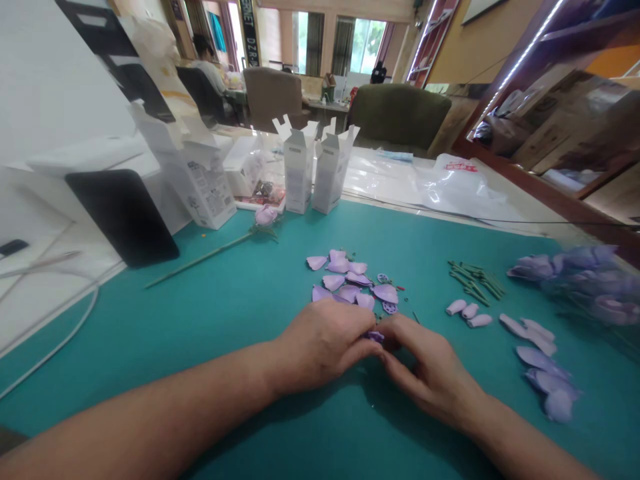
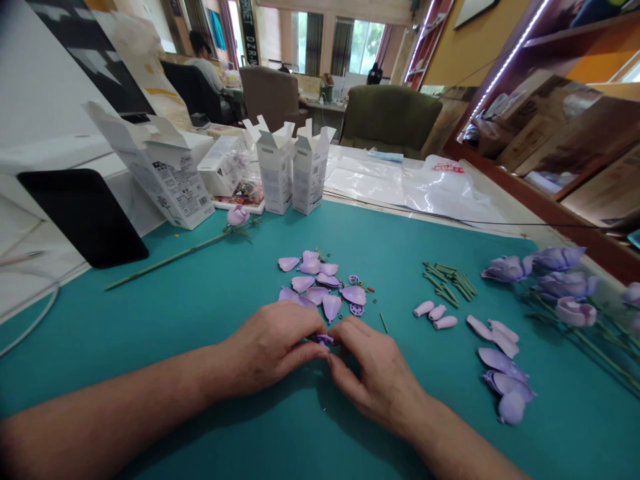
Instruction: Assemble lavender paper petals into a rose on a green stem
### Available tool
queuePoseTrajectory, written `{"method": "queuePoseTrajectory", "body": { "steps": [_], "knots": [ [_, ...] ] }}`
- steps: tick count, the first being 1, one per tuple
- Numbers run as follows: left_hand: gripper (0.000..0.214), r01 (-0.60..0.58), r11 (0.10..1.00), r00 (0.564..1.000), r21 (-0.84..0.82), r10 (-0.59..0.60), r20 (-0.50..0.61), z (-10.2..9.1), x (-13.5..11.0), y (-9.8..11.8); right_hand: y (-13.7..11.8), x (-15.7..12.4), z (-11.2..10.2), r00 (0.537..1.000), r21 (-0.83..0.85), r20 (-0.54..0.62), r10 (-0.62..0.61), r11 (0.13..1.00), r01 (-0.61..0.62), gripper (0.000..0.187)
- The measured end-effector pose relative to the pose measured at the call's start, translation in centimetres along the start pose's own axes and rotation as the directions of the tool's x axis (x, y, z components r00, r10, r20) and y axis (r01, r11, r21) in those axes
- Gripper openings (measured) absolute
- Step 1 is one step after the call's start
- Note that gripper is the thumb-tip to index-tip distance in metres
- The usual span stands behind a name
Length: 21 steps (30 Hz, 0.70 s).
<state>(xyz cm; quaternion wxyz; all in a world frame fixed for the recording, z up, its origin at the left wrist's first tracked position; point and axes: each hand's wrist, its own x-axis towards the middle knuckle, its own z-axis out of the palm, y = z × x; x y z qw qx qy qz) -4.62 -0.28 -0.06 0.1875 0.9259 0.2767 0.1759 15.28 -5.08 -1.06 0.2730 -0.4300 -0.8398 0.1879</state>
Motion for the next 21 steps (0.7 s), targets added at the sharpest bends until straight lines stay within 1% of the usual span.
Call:
{"method": "queuePoseTrajectory", "body": {
  "steps": [5,8,10,14,16,21],
  "knots": [
    [0.035,-0.072,0.997,0.997,0.001,0.072,-0.015,0.15,-0.08,0.07,-0.41,-0.05,-0.23,1.0,-0.007,-0.004,-0.024,1.0,0.024,0.011],
    [0.035,-0.094,0.995,0.995,-0.018,0.094,-0.015,0.13,-0.12,0.14,-0.47,-0.07,-0.24,0.999,-0.011,-0.012,-0.032,0.999,0.032,0.011],
    [0.03,-0.067,0.997,0.998,-0.041,0.067,-0.005,0.05,-0.12,0.2,-0.37,-0.07,-0.15,0.999,-0.022,-0.019,-0.027,0.999,0.026,0.011],
    [0.019,0.054,0.987,0.998,-0.148,-0.052,0.017,-0.17,-0.03,0.33,0.07,-0.07,0.08,0.999,-0.033,-0.035,-0.016,0.999,0.015,0.01],
    [0.018,0.086,0.975,0.996,-0.203,-0.082,0.027,-0.26,0.04,0.39,0.24,-0.07,0.12,0.999,-0.029,-0.036,-0.021,0.999,0.02,0.01],
    [0.014,0.147,0.957,0.989,-0.251,-0.137,0.06,-0.47,0.09,0.46,0.24,0.0,-0.06,1.0,-0.013,-0.015,-0.02,1.0,0.02,0.014]
  ]
}}
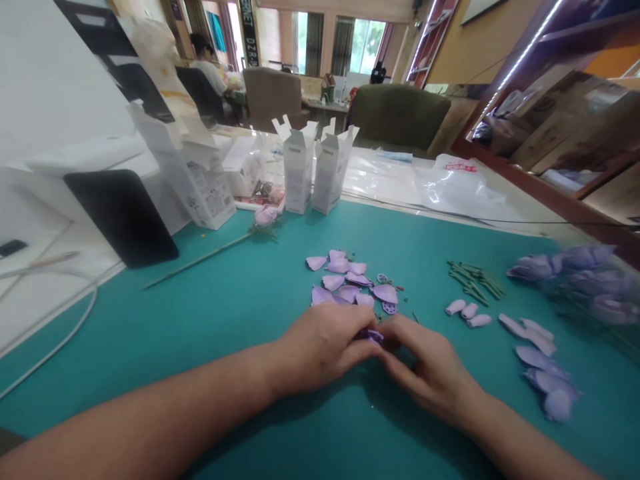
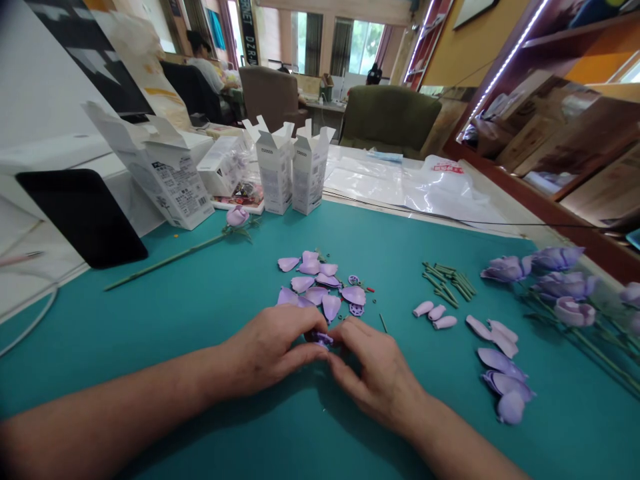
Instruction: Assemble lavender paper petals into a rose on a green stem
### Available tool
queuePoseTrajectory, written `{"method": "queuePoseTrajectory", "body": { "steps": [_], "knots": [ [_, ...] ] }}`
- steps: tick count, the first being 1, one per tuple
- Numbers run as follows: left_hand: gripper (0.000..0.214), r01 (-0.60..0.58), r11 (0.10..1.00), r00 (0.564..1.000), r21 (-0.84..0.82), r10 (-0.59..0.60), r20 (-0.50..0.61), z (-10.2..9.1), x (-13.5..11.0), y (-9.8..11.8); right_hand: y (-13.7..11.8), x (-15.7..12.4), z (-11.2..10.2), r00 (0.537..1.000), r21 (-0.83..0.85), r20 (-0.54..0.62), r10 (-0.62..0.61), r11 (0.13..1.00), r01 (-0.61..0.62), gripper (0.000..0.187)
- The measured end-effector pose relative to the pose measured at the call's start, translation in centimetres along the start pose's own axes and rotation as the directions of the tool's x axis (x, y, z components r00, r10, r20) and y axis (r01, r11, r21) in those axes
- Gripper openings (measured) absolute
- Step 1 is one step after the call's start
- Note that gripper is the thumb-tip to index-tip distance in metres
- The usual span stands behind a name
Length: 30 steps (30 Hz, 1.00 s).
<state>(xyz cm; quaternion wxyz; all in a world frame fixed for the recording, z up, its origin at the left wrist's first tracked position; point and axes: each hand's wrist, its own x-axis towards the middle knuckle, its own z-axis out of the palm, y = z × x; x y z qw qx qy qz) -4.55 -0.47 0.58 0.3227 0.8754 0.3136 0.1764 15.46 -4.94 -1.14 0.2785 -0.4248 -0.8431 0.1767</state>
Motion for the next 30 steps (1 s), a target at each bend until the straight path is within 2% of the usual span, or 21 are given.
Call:
{"method": "queuePoseTrajectory", "body": {
  "steps": [6,9,13,21,26,30],
  "knots": [
    [0.012,0.051,0.985,0.999,-0.164,-0.051,0.006,-0.18,-0.08,0.17,-0.12,0.05,-0.09,0.999,0.003,-0.028,0.034,0.999,-0.034,0.009],
    [0.011,0.064,0.982,0.998,-0.177,-0.059,0.031,-0.19,-0.06,0.23,-0.11,0.06,-0.09,0.998,0.002,-0.038,0.04,0.999,-0.04,0.009],
    [0.012,0.082,0.99,0.996,-0.111,-0.076,0.054,-0.19,-0.03,0.2,-0.11,0.09,-0.12,0.999,-0.006,-0.035,0.029,1.0,-0.03,0.01],
    [0.018,0.011,0.995,0.998,0.103,-0.017,0.058,-0.01,-0.03,0.07,-0.11,0.02,0.05,1.0,-0.033,-0.021,0.017,0.999,-0.018,0.006],
    [0.022,-0.102,0.965,0.994,0.241,0.092,0.052,0.34,0.01,-0.19,-0.44,0.05,-0.07,1.0,-0.036,0.01,0.012,0.999,-0.011,0.009],
    [0.025,-0.181,0.951,0.984,0.251,0.176,0.043,0.43,0.02,-0.27,-0.72,0.05,-0.18,1.0,-0.01,0.006,0.0,1.0,0.0,0.011]
  ]
}}
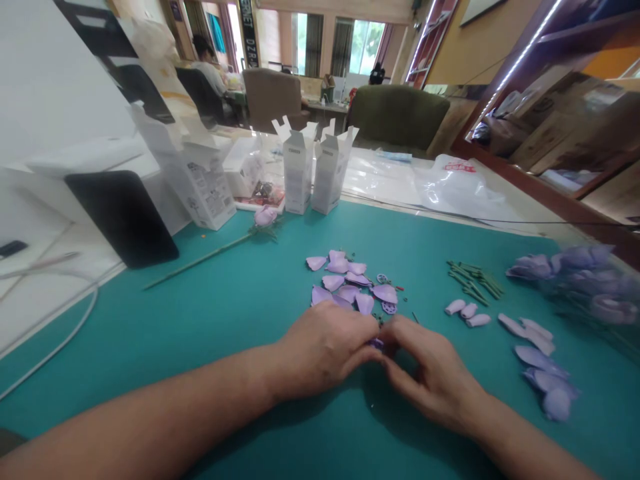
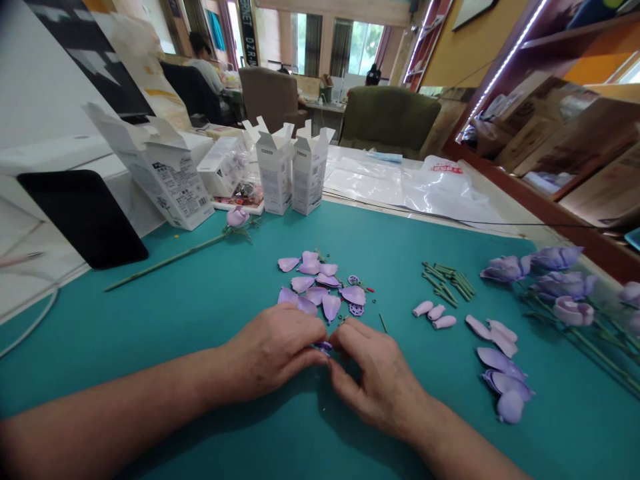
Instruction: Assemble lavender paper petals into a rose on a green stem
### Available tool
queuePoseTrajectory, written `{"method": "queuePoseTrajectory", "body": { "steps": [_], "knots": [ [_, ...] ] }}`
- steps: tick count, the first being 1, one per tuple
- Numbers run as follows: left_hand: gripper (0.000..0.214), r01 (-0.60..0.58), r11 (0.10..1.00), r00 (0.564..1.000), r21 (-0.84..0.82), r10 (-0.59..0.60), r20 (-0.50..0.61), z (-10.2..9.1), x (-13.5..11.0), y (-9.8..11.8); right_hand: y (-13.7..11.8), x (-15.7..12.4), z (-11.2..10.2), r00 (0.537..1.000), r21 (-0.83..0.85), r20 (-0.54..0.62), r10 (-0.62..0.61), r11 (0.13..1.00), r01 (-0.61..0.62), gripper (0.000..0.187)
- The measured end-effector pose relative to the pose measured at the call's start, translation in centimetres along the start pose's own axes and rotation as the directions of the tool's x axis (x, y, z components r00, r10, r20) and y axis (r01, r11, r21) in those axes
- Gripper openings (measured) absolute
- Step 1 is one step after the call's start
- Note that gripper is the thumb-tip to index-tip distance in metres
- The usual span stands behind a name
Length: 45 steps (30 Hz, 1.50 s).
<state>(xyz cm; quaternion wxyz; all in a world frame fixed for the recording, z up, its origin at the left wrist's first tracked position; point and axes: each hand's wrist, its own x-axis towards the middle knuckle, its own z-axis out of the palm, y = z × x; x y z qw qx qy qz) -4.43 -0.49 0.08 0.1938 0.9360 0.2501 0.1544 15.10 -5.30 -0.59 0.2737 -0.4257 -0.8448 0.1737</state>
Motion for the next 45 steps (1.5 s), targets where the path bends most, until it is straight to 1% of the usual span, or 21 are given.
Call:
{"method": "queuePoseTrajectory", "body": {
  "steps": [2,4,6,8,10,14,17,19,20,22,25,28,29,31,35,37,39,40,42,44,45],
  "knots": [
    [0.025,0.013,1.0,1.0,-0.022,-0.013,0.004,-0.1,0.0,0.0,0.0,0.0,0.0,1.0,0.009,-0.002,0.003,1.0,-0.002,0.011],
    [0.022,0.083,0.994,0.997,-0.069,-0.082,0.016,-0.2,0.1,0.0,0.2,0.0,0.1,1.0,0.011,-0.008,0.01,1.0,-0.009,0.011],
    [0.016,0.168,0.973,0.986,-0.161,-0.165,0.034,-0.3,0.1,0.1,0.3,0.0,0.1,1.0,0.008,-0.013,0.019,1.0,-0.019,0.011],
    [0.012,0.22,0.938,0.975,-0.269,-0.214,0.053,-0.4,0.1,0.1,0.5,0.0,0.1,1.0,0.005,-0.011,0.026,1.0,-0.026,0.011],
    [0.012,0.247,0.906,0.969,-0.344,-0.237,0.071,-0.5,0.1,0.1,0.5,0.0,0.0,1.0,0.008,-0.003,0.03,1.0,-0.03,0.012],
    [0.012,0.287,0.861,0.957,-0.419,-0.28,0.081,-0.7,0.2,0.2,0.7,0.1,-0.2,0.999,0.008,0.033,0.038,0.999,-0.038,0.012],
    [0.012,0.302,0.809,0.948,-0.504,-0.308,0.074,-1.0,0.4,0.3,1.3,0.0,-1.0,0.995,-0.035,0.056,0.077,0.997,-0.075,0.013],
    [0.012,0.32,0.756,0.938,-0.571,-0.339,0.077,-1.2,0.5,0.3,2.2,-0.1,-2.0,0.992,-0.112,0.017,0.128,0.986,-0.125,0.017],
    [0.011,0.33,0.725,0.931,-0.604,-0.355,0.082,-1.3,0.6,0.3,2.9,-0.2,-2.7,0.987,-0.163,-0.024,0.156,0.974,-0.158,0.019],
    [0.012,0.348,0.66,0.919,-0.666,-0.381,0.102,-1.3,0.7,0.3,4.4,-0.6,-4.3,0.971,-0.273,-0.112,0.213,0.933,-0.236,0.022],
    [0.014,0.365,0.543,0.904,-0.756,-0.402,0.147,-1.3,0.8,0.0,6.9,-1.3,-6.7,0.944,-0.395,-0.183,0.275,0.858,-0.327,0.026],
    [0.016,0.37,0.397,0.892,-0.84,-0.404,0.202,-1.0,0.8,-0.3,8.8,-2.1,-8.0,0.921,-0.52,-0.107,0.374,0.769,-0.372,0.03],
    [0.017,0.367,0.356,0.89,-0.859,-0.401,0.214,-0.9,0.9,-0.4,9.3,-2.3,-8.1,0.916,-0.568,-0.081,0.394,0.737,-0.367,0.03],
    [0.02,0.362,0.304,0.887,-0.881,-0.403,0.226,-0.7,0.9,-0.5,10.1,-2.6,-8.0,0.91,-0.652,-0.047,0.413,0.678,-0.341,0.031],
    [0.026,0.37,0.287,0.876,-0.883,-0.424,0.229,-0.7,1.0,-0.7,10.9,-2.6,-7.2,0.896,-0.747,0.018,0.445,0.601,-0.284,0.028],
    [0.026,0.371,0.289,0.876,-0.882,-0.425,0.229,-0.7,1.0,-0.7,11.3,-2.6,-6.9,0.887,-0.763,0.046,0.46,0.589,-0.266,0.024],
    [0.026,0.37,0.288,0.877,-0.883,-0.423,0.23,-0.6,1.0,-0.8,11.7,-2.6,-6.7,0.89,-0.765,0.056,0.452,0.592,-0.252,0.021],
    [0.027,0.372,0.287,0.877,-0.883,-0.42,0.233,-0.5,1.0,-0.9,11.8,-2.6,-6.6,0.901,-0.764,0.044,0.432,0.595,-0.248,0.02],
    [0.029,0.382,0.298,0.877,-0.875,-0.415,0.242,-0.5,1.0,-1.0,11.7,-2.4,-6.4,0.932,-0.742,-0.026,0.362,0.618,-0.26,0.02],
    [0.031,0.408,0.332,0.872,-0.85,-0.418,0.255,-0.5,1.0,-0.9,11.1,-2.0,-6.1,0.95,-0.661,-0.144,0.275,0.688,-0.3,0.02],
    [0.032,0.421,0.353,0.869,-0.836,-0.421,0.26,-0.6,1.0,-0.9,10.5,-1.7,-5.9,0.947,-0.591,-0.204,0.247,0.741,-0.32,0.021]
  ]
}}
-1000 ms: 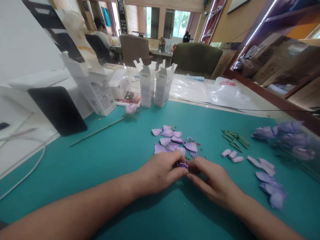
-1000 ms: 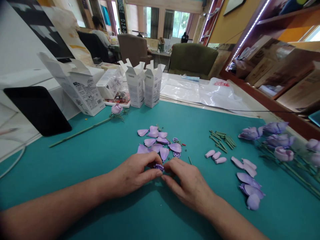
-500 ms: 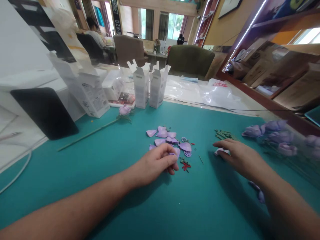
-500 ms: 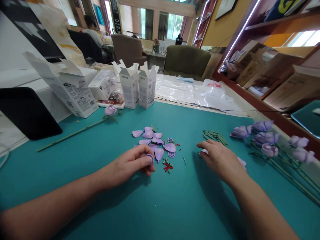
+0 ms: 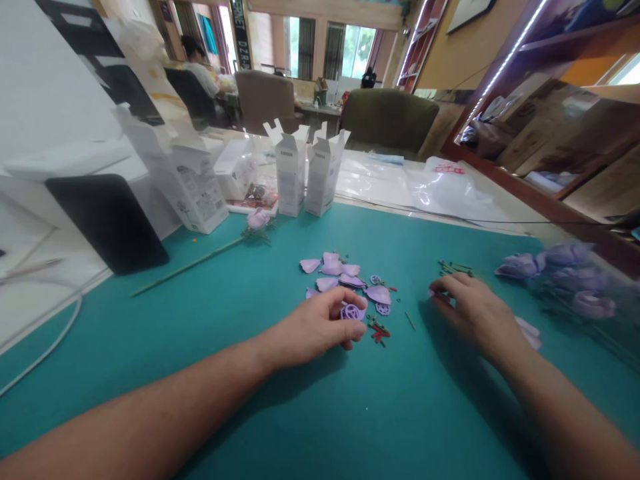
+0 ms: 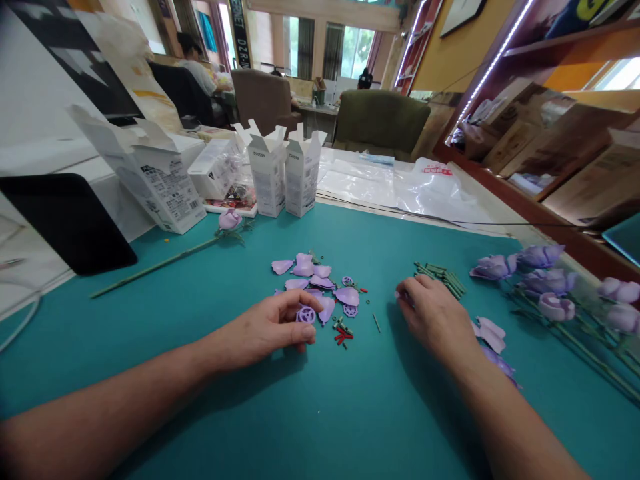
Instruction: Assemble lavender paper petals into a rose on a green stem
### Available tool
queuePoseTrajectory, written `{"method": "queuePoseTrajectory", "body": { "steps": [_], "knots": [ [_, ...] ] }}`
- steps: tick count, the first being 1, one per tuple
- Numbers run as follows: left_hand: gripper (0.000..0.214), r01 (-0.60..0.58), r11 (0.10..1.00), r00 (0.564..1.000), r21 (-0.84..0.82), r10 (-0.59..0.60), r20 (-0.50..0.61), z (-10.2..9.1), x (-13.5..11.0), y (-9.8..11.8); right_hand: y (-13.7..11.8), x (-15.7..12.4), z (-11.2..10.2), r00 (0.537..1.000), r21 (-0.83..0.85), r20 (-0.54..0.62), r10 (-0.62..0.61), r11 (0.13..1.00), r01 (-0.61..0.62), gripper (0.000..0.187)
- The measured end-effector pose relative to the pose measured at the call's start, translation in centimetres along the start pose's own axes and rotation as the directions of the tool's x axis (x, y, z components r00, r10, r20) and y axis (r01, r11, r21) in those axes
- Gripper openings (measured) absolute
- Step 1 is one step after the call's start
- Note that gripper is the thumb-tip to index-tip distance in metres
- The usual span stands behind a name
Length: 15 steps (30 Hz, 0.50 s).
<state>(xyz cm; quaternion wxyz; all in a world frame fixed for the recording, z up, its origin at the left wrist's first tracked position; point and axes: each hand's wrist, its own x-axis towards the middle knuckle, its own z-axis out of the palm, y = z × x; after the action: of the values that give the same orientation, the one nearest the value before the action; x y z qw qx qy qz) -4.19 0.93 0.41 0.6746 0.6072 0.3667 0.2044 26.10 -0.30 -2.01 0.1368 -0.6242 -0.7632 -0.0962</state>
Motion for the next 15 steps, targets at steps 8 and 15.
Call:
{"method": "queuePoseTrajectory", "body": {
  "steps": [8,15],
  "knots": [
    [0.028,-0.037,0.963,0.998,0.266,0.047,-0.031,0.4,-0.4,0.3,-8.1,-0.7,-2.4,0.997,0.676,0.029,0.067,0.734,-0.069,0.018],
    [0.024,-0.13,0.83,0.988,0.542,0.158,-0.004,0.5,-0.5,-0.3,-10.3,-1.8,-2.4,0.998,0.709,0.02,-0.058,0.704,0.027,0.01]
  ]
}}
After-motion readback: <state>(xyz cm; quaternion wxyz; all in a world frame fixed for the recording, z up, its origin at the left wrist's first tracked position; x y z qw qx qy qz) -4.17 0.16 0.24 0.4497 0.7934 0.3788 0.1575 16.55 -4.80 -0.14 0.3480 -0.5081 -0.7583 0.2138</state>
